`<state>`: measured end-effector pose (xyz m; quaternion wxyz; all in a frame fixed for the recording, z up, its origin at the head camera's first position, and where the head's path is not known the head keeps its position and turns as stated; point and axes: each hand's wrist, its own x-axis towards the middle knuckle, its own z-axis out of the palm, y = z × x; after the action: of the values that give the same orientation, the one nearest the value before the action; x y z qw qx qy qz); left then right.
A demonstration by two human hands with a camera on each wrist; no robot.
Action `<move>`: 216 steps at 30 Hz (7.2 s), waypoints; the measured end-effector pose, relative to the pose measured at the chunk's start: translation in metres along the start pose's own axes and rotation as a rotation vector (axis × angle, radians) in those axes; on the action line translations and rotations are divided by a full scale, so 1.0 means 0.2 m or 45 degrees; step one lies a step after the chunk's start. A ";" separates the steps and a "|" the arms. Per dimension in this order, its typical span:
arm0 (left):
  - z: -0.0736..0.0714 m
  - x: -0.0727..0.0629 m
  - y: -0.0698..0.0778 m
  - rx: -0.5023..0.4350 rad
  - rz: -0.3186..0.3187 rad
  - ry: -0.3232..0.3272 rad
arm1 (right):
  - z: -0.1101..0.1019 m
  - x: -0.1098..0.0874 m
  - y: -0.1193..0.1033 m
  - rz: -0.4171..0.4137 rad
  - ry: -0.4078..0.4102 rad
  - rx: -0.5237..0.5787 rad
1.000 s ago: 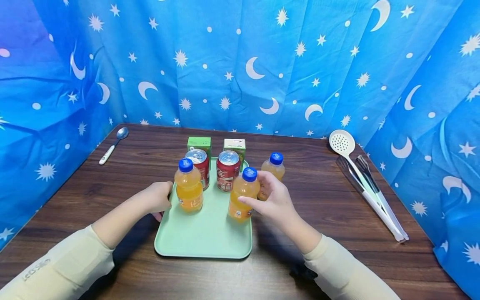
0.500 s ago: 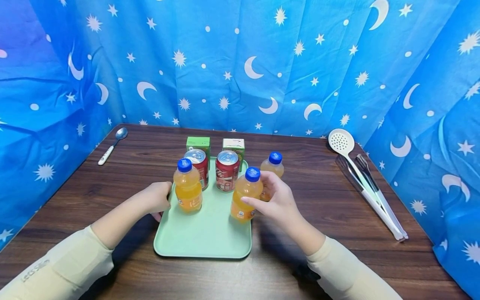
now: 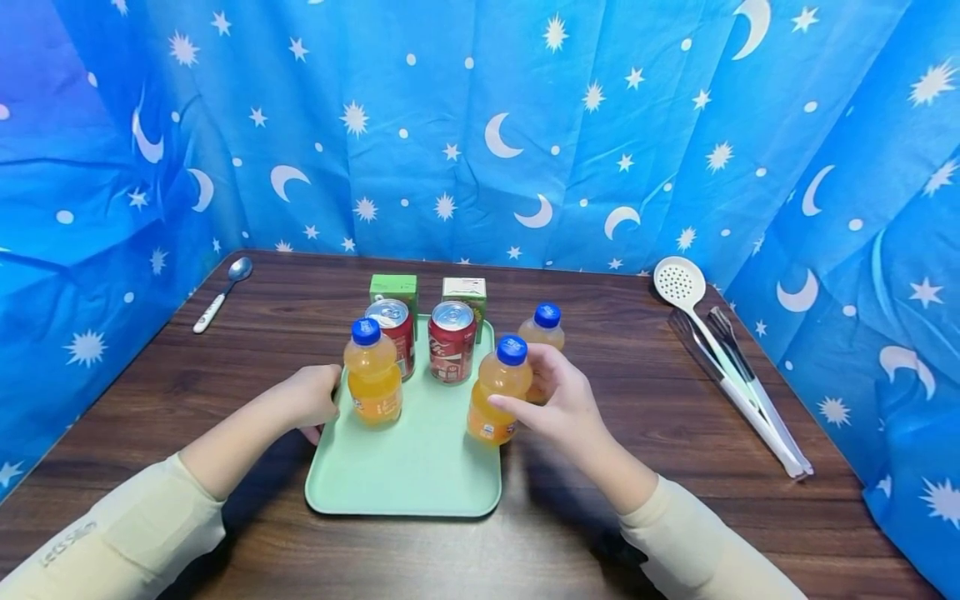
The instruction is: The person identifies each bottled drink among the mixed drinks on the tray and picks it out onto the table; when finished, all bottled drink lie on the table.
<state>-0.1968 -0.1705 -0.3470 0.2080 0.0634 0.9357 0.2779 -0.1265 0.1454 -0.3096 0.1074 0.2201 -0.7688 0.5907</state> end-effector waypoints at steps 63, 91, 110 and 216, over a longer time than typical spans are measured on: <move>0.01 -0.01 0.00 -0.005 0.006 -0.001 | -0.15 -0.11 0.16 -0.092 0.132 -0.064; 0.00 0.01 -0.02 0.002 0.016 -0.002 | -0.22 -0.15 0.16 -0.053 0.186 -0.129; 0.01 0.01 -0.02 -0.013 0.017 -0.002 | -0.26 -0.16 0.15 -0.090 0.207 -0.126; 0.00 0.00 -0.02 -0.010 0.025 -0.002 | -0.41 -0.11 0.23 0.112 0.396 -0.391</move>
<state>-0.1963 -0.1732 -0.3488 0.2062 0.0720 0.9338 0.2836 -0.1368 0.2381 -0.3346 0.2311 0.0735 -0.8327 0.4977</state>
